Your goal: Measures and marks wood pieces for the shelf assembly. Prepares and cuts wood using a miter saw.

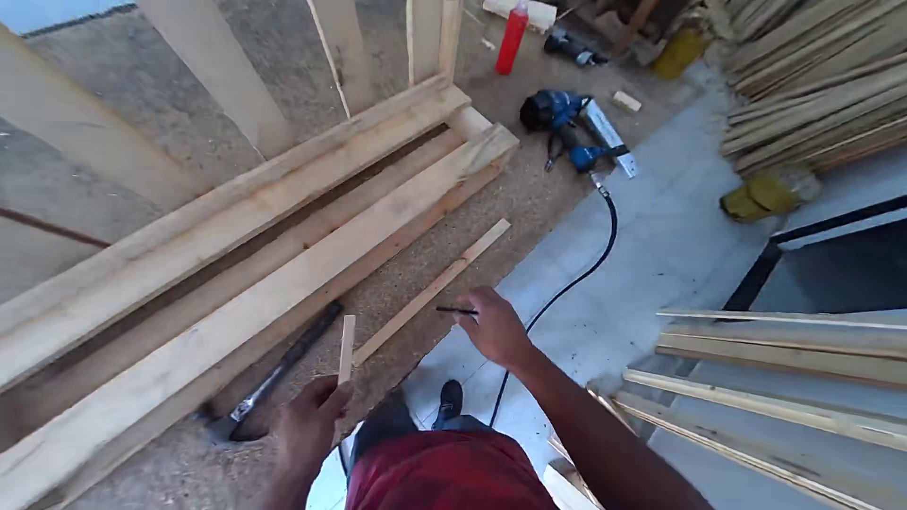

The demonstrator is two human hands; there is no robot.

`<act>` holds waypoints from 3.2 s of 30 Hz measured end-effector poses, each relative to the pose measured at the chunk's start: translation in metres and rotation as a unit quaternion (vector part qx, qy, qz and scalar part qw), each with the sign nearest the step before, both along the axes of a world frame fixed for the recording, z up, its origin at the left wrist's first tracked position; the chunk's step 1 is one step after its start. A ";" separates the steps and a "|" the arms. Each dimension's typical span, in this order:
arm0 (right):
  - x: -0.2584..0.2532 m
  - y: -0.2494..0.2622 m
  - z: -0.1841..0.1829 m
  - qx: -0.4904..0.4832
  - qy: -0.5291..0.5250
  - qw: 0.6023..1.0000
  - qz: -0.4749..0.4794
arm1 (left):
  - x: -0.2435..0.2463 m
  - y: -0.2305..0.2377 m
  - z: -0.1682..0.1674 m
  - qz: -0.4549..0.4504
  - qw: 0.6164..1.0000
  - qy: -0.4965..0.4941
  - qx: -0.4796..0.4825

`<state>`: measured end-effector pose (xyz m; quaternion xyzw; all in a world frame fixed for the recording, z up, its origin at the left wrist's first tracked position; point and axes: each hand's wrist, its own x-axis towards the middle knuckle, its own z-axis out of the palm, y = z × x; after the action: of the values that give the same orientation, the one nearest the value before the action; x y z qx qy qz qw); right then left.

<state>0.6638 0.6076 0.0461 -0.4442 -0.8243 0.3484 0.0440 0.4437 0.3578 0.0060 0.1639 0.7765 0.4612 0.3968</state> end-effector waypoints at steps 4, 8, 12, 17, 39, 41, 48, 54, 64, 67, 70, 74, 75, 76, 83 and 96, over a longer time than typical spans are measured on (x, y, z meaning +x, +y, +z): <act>-0.039 0.090 -0.075 0.050 -0.113 0.985 0.124 | 0.011 0.041 -0.003 0.000 0.999 0.032 -0.043; -0.053 0.146 -0.105 0.054 -0.127 0.951 0.276 | 0.003 0.072 -0.009 -0.016 0.976 0.151 -0.157; -0.036 0.169 -0.103 0.128 -0.108 0.906 0.390 | -0.001 0.096 -0.045 -0.013 0.937 0.234 -0.261; -0.022 0.191 -0.081 0.180 -0.099 0.865 0.458 | 0.009 0.119 -0.054 -0.028 0.909 0.267 -0.319; -0.058 0.507 -0.007 0.057 0.122 0.960 0.244 | 0.193 0.517 0.042 -0.008 0.904 0.364 -0.222; -0.072 0.525 -0.027 0.008 0.124 0.966 0.226 | 0.198 0.544 0.039 -0.010 0.904 0.354 -0.241; -0.081 0.539 -0.041 -0.051 0.102 0.967 0.230 | 0.210 0.586 0.036 -0.007 0.913 0.288 -0.290; -0.085 0.541 -0.053 -0.046 0.110 0.965 0.235 | 0.223 0.600 0.029 0.010 0.916 0.269 -0.299; -0.080 0.577 -0.047 -0.124 0.123 0.942 0.285 | 0.249 0.660 0.045 0.067 0.901 0.246 -0.350; -0.089 0.596 -0.055 -0.181 0.098 0.930 0.304 | 0.254 0.674 0.041 0.080 0.892 0.251 -0.368; -0.093 0.631 -0.055 -0.258 0.054 0.912 0.316 | 0.257 0.678 0.036 0.085 0.886 0.270 -0.367; -0.102 0.681 -0.068 -0.226 -0.003 0.895 0.386 | 0.258 0.679 0.034 0.087 0.881 0.280 -0.371; -0.106 0.687 -0.069 -0.218 -0.026 0.885 0.410 | 0.257 0.679 0.035 0.088 0.882 0.274 -0.373; -0.111 0.690 -0.071 -0.223 -0.041 0.876 0.426 | 0.256 0.680 0.036 0.088 0.883 0.271 -0.374; -0.122 0.688 -0.084 -0.285 -0.030 0.853 0.437 | 0.255 0.680 0.037 0.081 0.884 0.277 -0.368; -0.134 0.668 -0.084 -0.273 -0.015 0.831 0.485 | 0.257 0.677 0.033 0.084 0.883 0.287 -0.361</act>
<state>0.5293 1.2760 -0.0378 0.0131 -0.8054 0.5294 -0.2663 0.7007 1.0344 0.0395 0.0686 0.9800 0.1135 0.1481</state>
